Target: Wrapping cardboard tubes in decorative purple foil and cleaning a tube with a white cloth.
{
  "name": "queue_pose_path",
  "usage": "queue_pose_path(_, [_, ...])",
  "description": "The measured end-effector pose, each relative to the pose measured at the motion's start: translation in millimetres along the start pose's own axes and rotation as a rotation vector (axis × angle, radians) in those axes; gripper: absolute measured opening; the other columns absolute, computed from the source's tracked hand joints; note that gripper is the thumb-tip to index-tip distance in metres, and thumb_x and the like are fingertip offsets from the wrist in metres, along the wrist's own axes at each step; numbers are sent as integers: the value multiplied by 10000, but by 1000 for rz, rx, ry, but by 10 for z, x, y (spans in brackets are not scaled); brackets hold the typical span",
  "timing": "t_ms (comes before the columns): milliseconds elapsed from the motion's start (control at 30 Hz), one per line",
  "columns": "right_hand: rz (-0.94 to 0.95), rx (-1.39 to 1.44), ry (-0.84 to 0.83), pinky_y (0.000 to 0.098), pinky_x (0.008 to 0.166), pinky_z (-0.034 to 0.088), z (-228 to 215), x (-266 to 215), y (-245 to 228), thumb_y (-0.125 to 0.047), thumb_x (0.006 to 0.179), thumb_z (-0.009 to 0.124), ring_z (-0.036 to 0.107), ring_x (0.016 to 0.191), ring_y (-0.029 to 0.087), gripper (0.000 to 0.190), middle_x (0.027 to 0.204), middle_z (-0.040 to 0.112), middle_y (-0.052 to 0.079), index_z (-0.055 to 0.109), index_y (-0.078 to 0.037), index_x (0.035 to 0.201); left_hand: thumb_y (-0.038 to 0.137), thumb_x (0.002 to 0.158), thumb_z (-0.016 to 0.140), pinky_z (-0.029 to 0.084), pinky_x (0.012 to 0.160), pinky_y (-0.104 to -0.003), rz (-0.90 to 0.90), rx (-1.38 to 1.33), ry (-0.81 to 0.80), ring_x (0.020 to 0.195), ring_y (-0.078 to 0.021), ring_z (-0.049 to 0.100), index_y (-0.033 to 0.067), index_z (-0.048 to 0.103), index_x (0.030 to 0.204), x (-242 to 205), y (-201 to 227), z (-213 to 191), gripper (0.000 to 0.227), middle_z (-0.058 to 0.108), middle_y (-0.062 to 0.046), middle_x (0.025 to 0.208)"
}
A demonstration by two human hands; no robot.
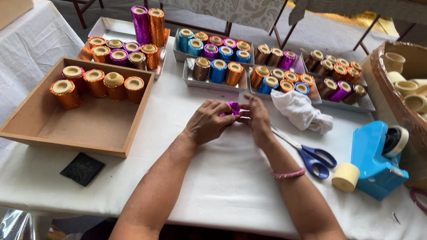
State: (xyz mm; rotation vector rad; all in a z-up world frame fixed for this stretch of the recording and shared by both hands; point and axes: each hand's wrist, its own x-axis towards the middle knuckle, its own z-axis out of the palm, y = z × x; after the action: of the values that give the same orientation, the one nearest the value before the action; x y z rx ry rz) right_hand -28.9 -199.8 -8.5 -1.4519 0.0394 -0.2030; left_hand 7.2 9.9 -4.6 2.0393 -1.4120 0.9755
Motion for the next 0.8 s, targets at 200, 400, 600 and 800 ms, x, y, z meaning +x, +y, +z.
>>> queue_pose_path(200, [-198, 65, 38, 352, 858, 587, -517, -315, -563, -297, 1074, 617, 672, 927, 181, 402, 1148, 702, 122, 533, -62, 1390, 186, 940, 713, 499, 994, -411, 22, -35, -8, 1105, -229, 670, 191, 756, 1163, -16, 12, -92, 227, 733, -25, 1211])
queue_pose_path(400, [-562, -1271, 451, 358, 806, 566, -999, -1646, -1279, -188, 911, 828, 690, 892, 218, 317, 1092, 708, 128, 720, -39, 1169, 150, 1002, 676, 484, 1037, -410, -1, 50, -48, 1139, -196, 666, 169, 762, 1219, -38, -2, 15, 235, 760, -21, 1183])
queue_pose_path(600, [-327, -1530, 840, 391, 795, 550, -2418, -2235, -1502, -323, 998, 816, 708, 866, 268, 298, 1051, 708, 118, 752, -57, 1116, 151, 984, 689, 484, 1054, -397, -49, 70, -60, 1175, -179, 664, 210, 766, 1206, -15, 104, -78, 242, 755, 23, 1220])
queue_pose_path(800, [514, -758, 782, 497, 792, 598, -2858, -2137, -1388, -539, 996, 631, 613, 1062, 269, 496, 1158, 644, 121, 677, -78, 1171, 138, 946, 709, 488, 1042, -395, -58, 114, -54, 1180, -175, 663, 234, 768, 1196, -29, 110, -58, 275, 755, 41, 1216])
